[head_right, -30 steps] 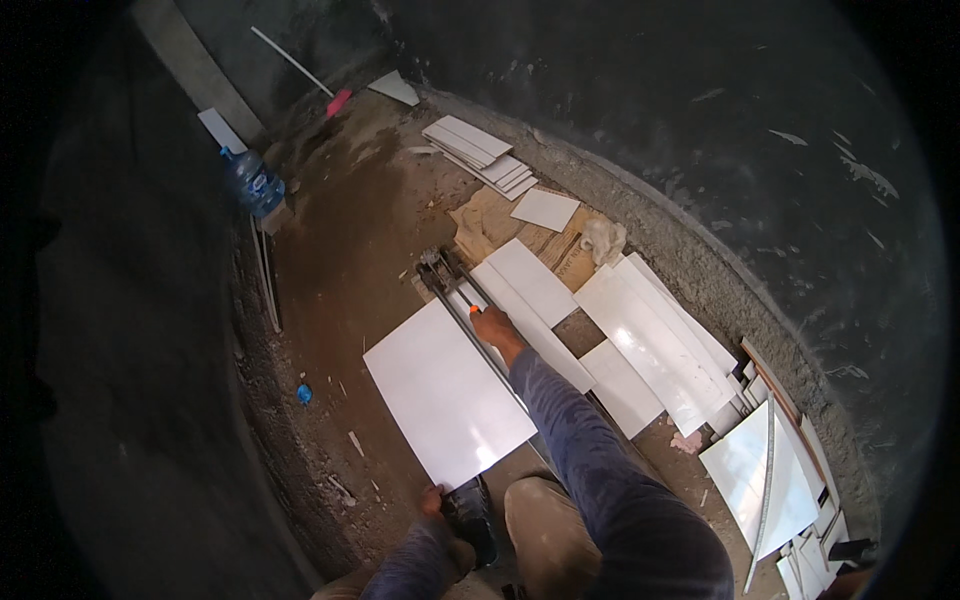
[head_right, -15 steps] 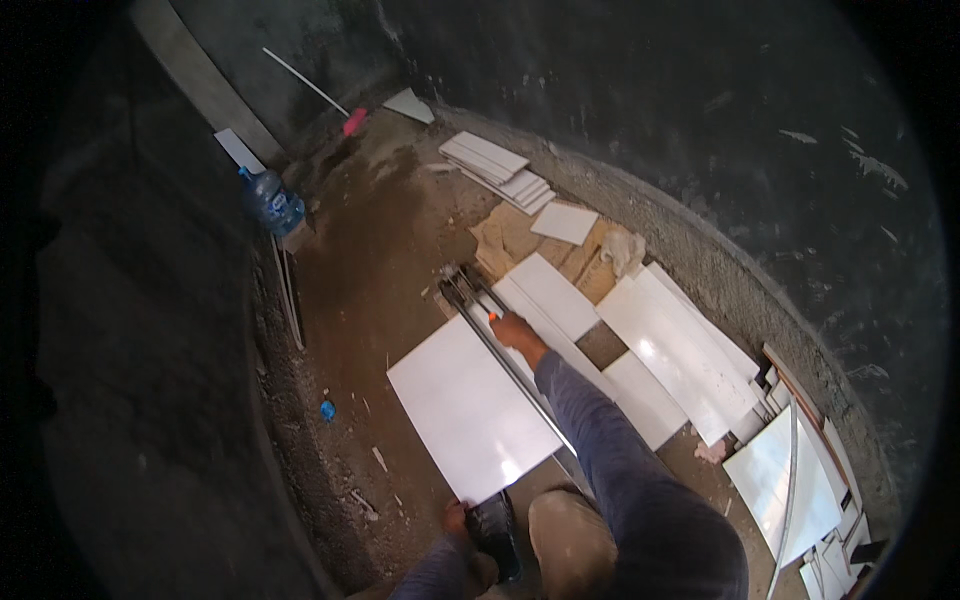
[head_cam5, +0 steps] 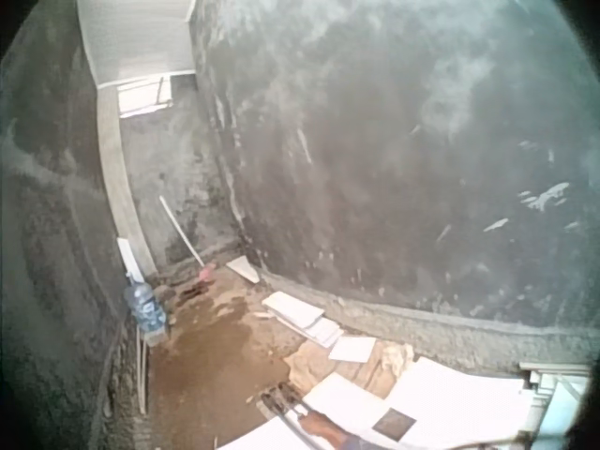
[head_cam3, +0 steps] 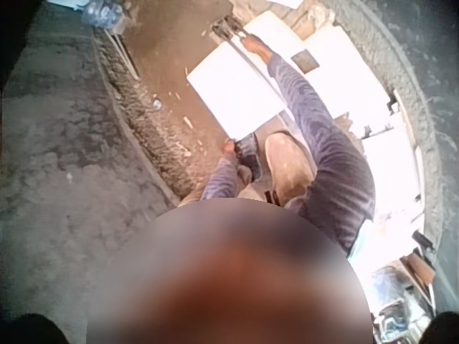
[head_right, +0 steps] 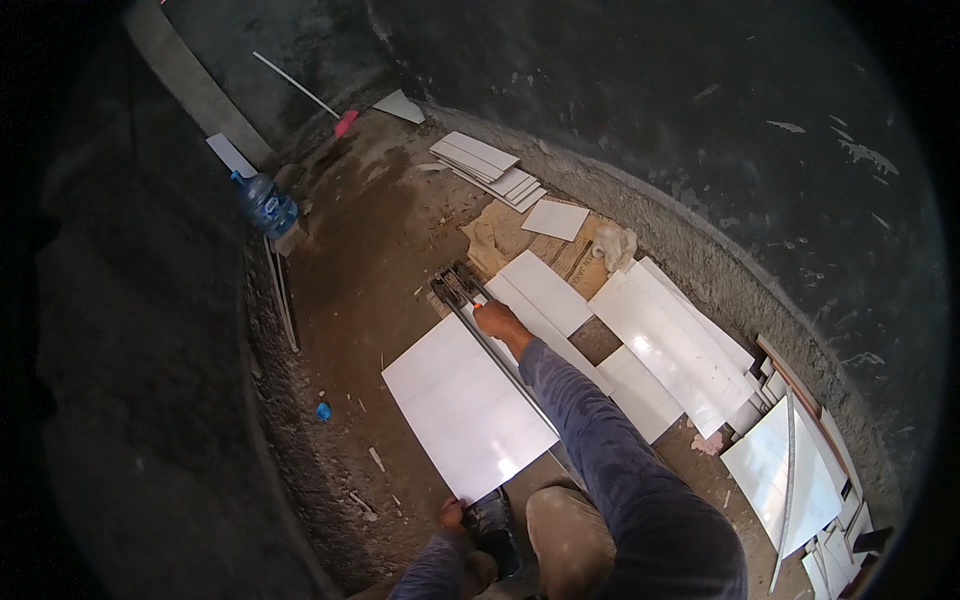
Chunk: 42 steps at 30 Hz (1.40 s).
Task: The person measures and cuts white rectangular panels using a manual tile cutter. They align the panel, score it with the cutter, and snap it along the scored line. The person repeats this process for multiple panels.
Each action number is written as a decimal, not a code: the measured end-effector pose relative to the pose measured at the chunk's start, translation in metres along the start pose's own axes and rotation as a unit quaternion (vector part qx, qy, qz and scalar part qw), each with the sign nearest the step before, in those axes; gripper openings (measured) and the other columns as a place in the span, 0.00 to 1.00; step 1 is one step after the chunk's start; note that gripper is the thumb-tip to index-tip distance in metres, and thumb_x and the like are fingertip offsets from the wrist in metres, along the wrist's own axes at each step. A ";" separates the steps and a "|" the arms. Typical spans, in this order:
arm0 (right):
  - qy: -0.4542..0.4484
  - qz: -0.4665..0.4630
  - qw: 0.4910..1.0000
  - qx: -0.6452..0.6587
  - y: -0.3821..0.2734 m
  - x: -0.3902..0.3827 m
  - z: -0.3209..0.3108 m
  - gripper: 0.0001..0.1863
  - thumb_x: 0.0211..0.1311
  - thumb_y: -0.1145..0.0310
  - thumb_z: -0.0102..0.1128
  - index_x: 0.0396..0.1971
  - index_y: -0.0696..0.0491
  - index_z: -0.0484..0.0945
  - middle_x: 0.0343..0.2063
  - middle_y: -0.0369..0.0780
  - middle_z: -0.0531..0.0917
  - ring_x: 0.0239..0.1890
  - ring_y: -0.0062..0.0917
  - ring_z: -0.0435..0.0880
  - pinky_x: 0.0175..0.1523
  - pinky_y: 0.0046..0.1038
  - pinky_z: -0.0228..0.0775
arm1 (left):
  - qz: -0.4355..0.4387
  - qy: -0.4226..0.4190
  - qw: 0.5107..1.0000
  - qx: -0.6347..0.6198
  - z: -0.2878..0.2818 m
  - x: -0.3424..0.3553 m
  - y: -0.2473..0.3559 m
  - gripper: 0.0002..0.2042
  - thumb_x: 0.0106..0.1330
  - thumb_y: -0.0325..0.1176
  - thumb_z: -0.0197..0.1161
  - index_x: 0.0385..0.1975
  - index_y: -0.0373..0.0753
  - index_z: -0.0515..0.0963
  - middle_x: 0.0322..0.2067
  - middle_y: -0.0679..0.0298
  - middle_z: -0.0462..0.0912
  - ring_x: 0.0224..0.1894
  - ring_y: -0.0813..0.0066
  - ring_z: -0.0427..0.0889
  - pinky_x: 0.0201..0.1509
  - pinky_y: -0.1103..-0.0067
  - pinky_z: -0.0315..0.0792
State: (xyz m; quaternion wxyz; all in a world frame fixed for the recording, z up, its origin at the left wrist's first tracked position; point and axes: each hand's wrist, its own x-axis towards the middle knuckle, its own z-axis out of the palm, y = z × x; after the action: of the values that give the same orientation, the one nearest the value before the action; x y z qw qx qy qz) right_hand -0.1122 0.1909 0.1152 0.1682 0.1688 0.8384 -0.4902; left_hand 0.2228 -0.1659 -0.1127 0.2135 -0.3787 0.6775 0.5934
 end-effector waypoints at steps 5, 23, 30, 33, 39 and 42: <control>-0.002 0.016 1.000 0.006 0.003 -0.002 0.000 0.25 0.70 0.52 0.52 0.32 0.64 0.79 0.24 0.47 0.83 0.22 0.35 0.81 0.30 0.40 0.72 | 0.027 -0.009 0.999 -0.027 0.001 0.010 -0.007 0.11 0.70 0.31 0.59 0.46 0.33 0.80 0.38 0.61 0.84 0.39 0.68 0.81 0.44 0.69 0.77; 0.057 0.018 0.995 -0.081 0.030 0.005 0.018 0.31 0.62 0.48 0.58 0.51 0.63 0.81 0.51 0.59 0.83 0.56 0.53 0.82 0.61 0.45 0.74 | -0.076 0.013 0.982 -0.171 0.002 0.041 -0.018 0.17 0.75 0.37 0.57 0.54 0.30 0.77 0.49 0.53 0.82 0.50 0.62 0.81 0.56 0.66 0.78; 0.065 0.015 0.993 -0.098 0.021 -0.005 0.016 0.23 0.63 0.59 0.58 0.52 0.58 0.82 0.52 0.54 0.84 0.57 0.48 0.83 0.60 0.43 0.76 | -0.006 0.082 0.986 -0.148 0.015 0.047 -0.027 0.17 0.73 0.34 0.57 0.55 0.28 0.78 0.52 0.52 0.83 0.50 0.59 0.81 0.58 0.65 0.75; 0.057 0.055 0.994 -0.075 0.021 -0.007 0.017 0.22 0.63 0.60 0.58 0.52 0.58 0.82 0.51 0.54 0.84 0.56 0.48 0.84 0.59 0.44 0.76 | -0.037 0.091 0.994 -0.053 0.014 0.033 -0.017 0.17 0.73 0.34 0.58 0.54 0.27 0.78 0.51 0.51 0.83 0.48 0.58 0.82 0.57 0.66 0.75; 0.095 0.021 0.992 -0.080 0.033 0.005 0.027 0.26 0.62 0.52 0.61 0.44 0.62 0.84 0.46 0.56 0.86 0.52 0.50 0.85 0.57 0.44 0.78 | 0.031 0.104 0.992 0.067 0.009 0.033 -0.012 0.11 0.70 0.31 0.59 0.41 0.30 0.84 0.42 0.48 0.86 0.46 0.54 0.84 0.53 0.61 0.75; 0.100 0.000 0.991 -0.087 0.038 0.012 0.030 0.27 0.62 0.51 0.61 0.44 0.63 0.84 0.46 0.57 0.85 0.52 0.51 0.84 0.57 0.44 0.77 | 0.164 0.060 0.885 0.432 0.008 0.039 -0.012 0.17 0.72 0.39 0.57 0.48 0.30 0.82 0.48 0.46 0.84 0.50 0.52 0.83 0.53 0.59 0.75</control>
State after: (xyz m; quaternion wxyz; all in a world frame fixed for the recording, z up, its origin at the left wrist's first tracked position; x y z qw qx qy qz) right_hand -0.1024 0.1836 0.0669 0.0982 0.2019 0.8902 -0.3963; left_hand 0.2063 -0.1683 -0.1507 0.2146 -0.1666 0.9308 0.2444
